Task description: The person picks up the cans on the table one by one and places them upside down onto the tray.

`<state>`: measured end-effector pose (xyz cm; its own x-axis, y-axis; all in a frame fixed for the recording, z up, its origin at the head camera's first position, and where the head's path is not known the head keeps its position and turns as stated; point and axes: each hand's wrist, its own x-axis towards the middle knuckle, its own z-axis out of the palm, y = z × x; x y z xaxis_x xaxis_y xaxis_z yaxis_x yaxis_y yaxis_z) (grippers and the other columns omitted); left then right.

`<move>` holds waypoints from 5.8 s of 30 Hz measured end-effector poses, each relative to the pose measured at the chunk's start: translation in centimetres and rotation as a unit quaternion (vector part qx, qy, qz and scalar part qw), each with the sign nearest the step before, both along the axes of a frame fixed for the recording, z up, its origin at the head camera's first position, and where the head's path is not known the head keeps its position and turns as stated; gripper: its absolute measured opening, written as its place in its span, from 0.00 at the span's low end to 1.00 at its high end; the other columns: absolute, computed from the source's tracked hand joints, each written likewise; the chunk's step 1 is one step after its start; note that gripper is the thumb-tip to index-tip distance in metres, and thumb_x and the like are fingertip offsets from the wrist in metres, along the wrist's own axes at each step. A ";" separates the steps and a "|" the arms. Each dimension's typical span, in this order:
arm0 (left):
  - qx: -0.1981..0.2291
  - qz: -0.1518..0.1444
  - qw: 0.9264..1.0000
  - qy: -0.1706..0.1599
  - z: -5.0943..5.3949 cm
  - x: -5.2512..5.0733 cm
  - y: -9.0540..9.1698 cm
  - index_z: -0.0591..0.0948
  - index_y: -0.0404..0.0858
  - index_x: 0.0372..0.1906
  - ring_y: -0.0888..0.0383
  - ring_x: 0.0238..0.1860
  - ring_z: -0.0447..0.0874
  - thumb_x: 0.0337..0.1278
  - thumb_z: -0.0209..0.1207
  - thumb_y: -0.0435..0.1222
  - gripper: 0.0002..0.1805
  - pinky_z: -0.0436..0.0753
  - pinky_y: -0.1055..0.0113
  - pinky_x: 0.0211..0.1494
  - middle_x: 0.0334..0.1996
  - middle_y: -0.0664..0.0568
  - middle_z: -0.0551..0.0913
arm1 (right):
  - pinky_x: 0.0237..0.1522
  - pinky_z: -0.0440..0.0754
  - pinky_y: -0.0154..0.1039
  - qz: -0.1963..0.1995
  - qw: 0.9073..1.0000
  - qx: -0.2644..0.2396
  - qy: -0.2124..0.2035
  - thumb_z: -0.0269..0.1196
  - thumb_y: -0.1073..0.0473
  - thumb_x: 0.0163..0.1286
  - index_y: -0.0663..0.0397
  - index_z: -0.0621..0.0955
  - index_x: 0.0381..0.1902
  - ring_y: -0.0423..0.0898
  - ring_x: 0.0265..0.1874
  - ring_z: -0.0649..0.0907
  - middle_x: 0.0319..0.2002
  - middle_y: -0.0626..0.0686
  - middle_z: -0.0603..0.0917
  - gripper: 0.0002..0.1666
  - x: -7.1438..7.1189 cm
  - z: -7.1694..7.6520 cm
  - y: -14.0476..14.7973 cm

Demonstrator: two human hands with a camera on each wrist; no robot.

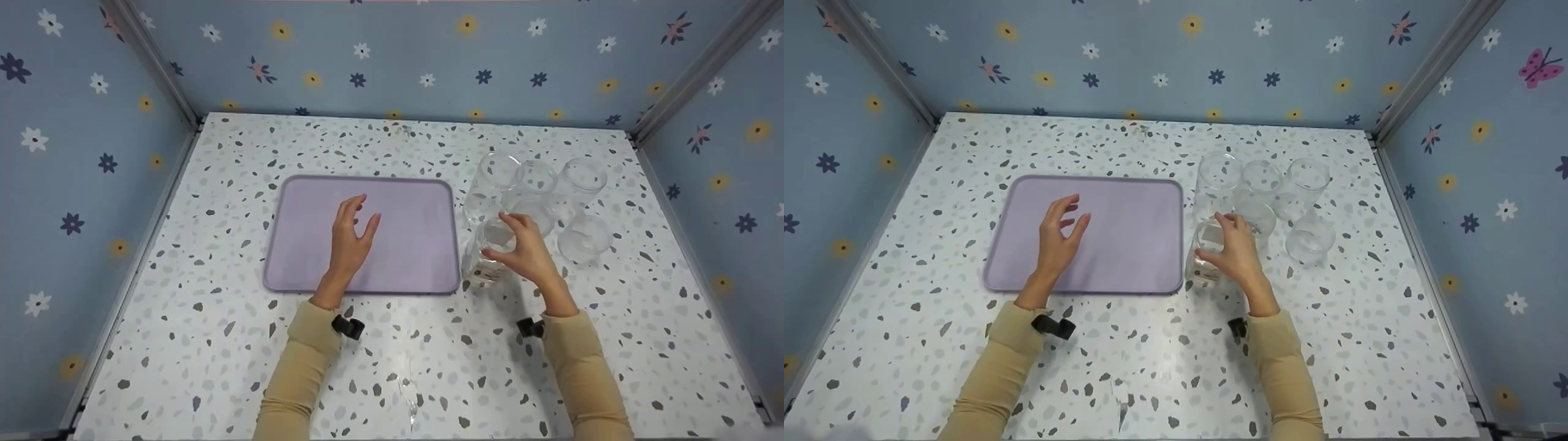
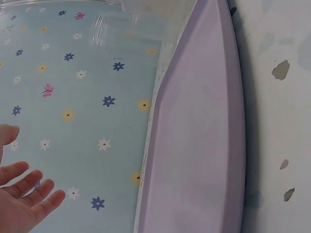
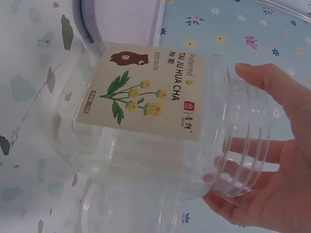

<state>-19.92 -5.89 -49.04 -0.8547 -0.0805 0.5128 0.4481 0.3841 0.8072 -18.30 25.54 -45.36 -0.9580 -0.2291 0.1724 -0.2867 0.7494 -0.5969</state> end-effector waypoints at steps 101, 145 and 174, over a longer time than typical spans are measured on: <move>0.181 -0.197 0.954 -0.137 3.3 1.7 2.9 0.60 0.26 0.62 0.38 0.49 0.68 0.43 0.59 0.28 0.36 0.79 0.68 0.33 0.52 0.31 0.65 | 0.48 0.73 0.38 0.047 0.903 -0.425 -0.035 0.52 0.67 0.65 0.71 0.62 0.60 0.55 0.53 0.71 0.58 0.67 0.65 0.27 -0.5 -2.3 -6.3; -0.120 -0.012 0.973 -0.196 2.7 -5.1 -3.6 0.62 0.37 0.64 0.49 0.57 0.61 0.39 0.66 0.49 0.44 0.63 0.56 0.57 0.56 0.42 0.65 | 0.47 0.73 0.47 -0.036 0.969 -0.234 0.068 0.60 0.62 0.60 0.68 0.72 0.53 0.53 0.47 0.75 0.49 0.64 0.74 0.24 -7.9 4.3 -3.9; -0.336 0.026 0.908 -0.247 4.4 -9.0 -9.1 0.59 0.38 0.65 0.42 0.55 0.57 0.36 0.64 0.49 0.47 0.63 0.44 0.52 0.56 0.36 0.60 | 0.58 0.59 0.48 -0.058 0.996 0.014 0.066 0.60 0.52 0.60 0.66 0.67 0.57 0.57 0.56 0.63 0.54 0.64 0.66 0.32 -10.4 4.7 -2.9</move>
